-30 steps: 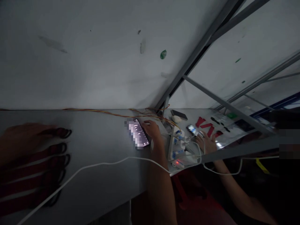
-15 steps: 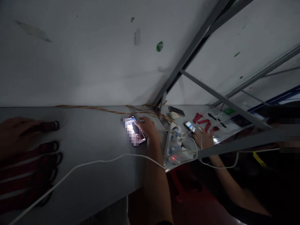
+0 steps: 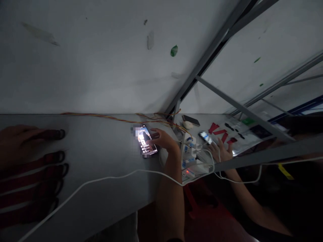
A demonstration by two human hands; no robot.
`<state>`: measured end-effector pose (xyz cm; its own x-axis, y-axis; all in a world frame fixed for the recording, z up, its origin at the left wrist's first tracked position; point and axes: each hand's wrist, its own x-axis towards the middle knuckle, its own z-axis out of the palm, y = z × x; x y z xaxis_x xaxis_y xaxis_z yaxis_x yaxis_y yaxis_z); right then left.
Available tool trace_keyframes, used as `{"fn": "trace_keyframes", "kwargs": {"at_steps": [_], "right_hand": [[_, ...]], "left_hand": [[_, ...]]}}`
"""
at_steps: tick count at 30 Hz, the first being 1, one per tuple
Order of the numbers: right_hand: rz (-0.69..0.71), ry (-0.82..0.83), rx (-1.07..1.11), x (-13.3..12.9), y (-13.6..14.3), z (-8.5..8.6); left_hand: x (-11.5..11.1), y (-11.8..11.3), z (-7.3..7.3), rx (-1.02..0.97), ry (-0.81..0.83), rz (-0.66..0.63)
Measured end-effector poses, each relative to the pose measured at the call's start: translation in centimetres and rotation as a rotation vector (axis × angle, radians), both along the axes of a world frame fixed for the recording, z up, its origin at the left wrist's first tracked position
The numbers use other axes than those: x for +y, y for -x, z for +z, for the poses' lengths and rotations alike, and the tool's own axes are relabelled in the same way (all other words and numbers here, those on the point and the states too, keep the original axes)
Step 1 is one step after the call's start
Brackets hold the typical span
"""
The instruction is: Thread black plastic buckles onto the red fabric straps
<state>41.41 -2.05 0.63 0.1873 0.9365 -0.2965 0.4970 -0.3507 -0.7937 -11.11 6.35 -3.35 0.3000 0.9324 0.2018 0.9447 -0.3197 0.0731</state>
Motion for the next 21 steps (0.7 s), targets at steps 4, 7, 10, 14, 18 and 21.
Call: {"fn": "trace_keyframes", "kwargs": {"at_steps": [4, 7, 10, 14, 18, 21], "right_hand": [[0.012, 0.027, -0.042, -0.2, -0.2, 0.1], [0.044, 0.030, -0.081, -0.1, 0.0, 0.3], [0.054, 0.017, -0.098, -0.1, 0.0, 0.3], [0.054, 0.016, -0.058, -0.1, -0.3, 0.0], [0.096, 0.011, -0.029, -0.2, -0.7, -0.3], [0.123, 0.031, -0.017, -0.2, -0.8, -0.3]], "left_hand": [[0.1, 0.0, -0.4, -0.025, 0.002, 0.004], [0.5, 0.3, -0.5, 0.014, 0.052, -0.003], [1.1, 0.8, -0.7, 0.049, 0.138, -0.040], [1.4, 1.3, -1.5, 0.002, 0.084, -0.057], [1.1, 0.7, -1.6, -0.039, 0.020, -0.057], [0.9, 0.1, -1.2, 0.023, 0.079, 0.032]]}}
